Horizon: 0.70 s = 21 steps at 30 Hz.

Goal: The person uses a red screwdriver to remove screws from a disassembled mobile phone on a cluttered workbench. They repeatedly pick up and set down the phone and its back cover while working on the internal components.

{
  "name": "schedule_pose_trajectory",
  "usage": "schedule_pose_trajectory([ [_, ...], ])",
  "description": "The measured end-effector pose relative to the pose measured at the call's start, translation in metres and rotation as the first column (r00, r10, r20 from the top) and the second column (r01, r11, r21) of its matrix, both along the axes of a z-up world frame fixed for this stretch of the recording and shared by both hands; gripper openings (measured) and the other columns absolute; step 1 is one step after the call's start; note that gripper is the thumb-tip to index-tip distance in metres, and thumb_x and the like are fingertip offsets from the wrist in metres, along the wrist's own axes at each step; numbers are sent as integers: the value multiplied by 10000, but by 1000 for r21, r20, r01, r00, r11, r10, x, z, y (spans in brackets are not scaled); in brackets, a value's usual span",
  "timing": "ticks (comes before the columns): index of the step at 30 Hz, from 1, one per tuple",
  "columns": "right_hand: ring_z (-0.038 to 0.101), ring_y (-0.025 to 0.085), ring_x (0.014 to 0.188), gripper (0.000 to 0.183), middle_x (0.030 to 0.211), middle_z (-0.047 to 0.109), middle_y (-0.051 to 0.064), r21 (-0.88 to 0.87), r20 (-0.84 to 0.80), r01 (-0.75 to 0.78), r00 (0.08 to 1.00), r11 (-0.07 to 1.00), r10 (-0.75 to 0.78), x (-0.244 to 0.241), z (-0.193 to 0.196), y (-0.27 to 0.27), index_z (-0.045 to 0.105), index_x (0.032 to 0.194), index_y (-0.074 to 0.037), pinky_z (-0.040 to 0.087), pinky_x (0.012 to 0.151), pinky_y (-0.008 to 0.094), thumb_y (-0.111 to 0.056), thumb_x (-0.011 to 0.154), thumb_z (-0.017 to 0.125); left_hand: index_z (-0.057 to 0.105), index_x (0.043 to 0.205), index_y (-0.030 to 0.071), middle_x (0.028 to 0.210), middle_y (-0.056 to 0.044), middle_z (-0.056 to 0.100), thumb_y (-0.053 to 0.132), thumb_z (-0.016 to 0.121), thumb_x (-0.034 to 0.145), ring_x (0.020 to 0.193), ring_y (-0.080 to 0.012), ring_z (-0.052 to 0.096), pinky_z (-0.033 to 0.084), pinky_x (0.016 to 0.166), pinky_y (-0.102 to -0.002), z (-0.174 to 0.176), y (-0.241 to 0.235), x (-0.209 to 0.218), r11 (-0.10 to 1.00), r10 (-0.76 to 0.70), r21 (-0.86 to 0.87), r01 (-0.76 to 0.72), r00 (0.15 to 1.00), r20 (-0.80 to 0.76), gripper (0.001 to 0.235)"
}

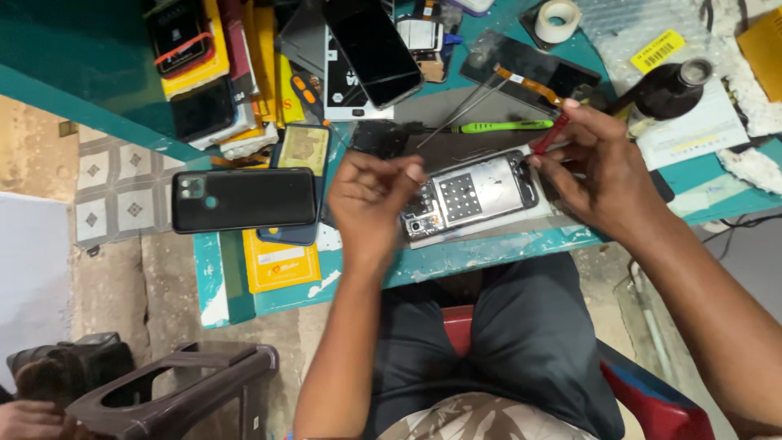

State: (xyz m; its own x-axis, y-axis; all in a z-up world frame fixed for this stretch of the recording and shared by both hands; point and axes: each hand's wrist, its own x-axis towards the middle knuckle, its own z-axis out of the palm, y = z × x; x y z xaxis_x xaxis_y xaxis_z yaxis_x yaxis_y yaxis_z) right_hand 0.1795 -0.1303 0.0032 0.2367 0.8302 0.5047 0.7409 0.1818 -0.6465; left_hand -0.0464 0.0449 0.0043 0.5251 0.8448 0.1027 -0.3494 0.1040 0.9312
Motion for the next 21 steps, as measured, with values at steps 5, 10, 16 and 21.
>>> schedule_pose_trajectory([
  [5,725,365,1086,847,1323,435,360,194,-85,155,986,969,-141,-3,-11,-15,114,1530,-222,693,882,435,191,1002,632,486,1124,28,964,-206,740,-110,761,854,884,-245,745,635,832,-400,-12,-58,6,935,-153,-306,181,982,115,410],
  [10,734,235,996,926,1222,652,219,231,-543,395,810,889,-219,-53,-38,-82,-70,1643,-297,641,970,467,152,1181,596,434,1200,35,950,-163,715,-128,759,832,897,-253,737,623,857,-419,-30,-118,0,782,-273,-493,382,920,280,517],
  [16,705,243,1007,1007,1099,688,229,-10,-559,407,755,913,-343,-108,-45,-123,-97,1636,-220,696,936,480,131,1074,661,405,1230,41,1009,-156,728,-127,763,895,993,-234,737,597,944,-355,-45,-154,-4,681,-365,-539,497,867,338,519],
  [21,694,244,995,1009,1103,653,218,-22,-525,373,786,928,-328,-107,-33,-121,-108,1638,-225,681,927,465,133,1078,651,424,1210,45,1009,-123,728,-111,771,868,990,-193,728,593,926,-330,-46,-150,-7,709,-390,-525,470,882,263,511],
])
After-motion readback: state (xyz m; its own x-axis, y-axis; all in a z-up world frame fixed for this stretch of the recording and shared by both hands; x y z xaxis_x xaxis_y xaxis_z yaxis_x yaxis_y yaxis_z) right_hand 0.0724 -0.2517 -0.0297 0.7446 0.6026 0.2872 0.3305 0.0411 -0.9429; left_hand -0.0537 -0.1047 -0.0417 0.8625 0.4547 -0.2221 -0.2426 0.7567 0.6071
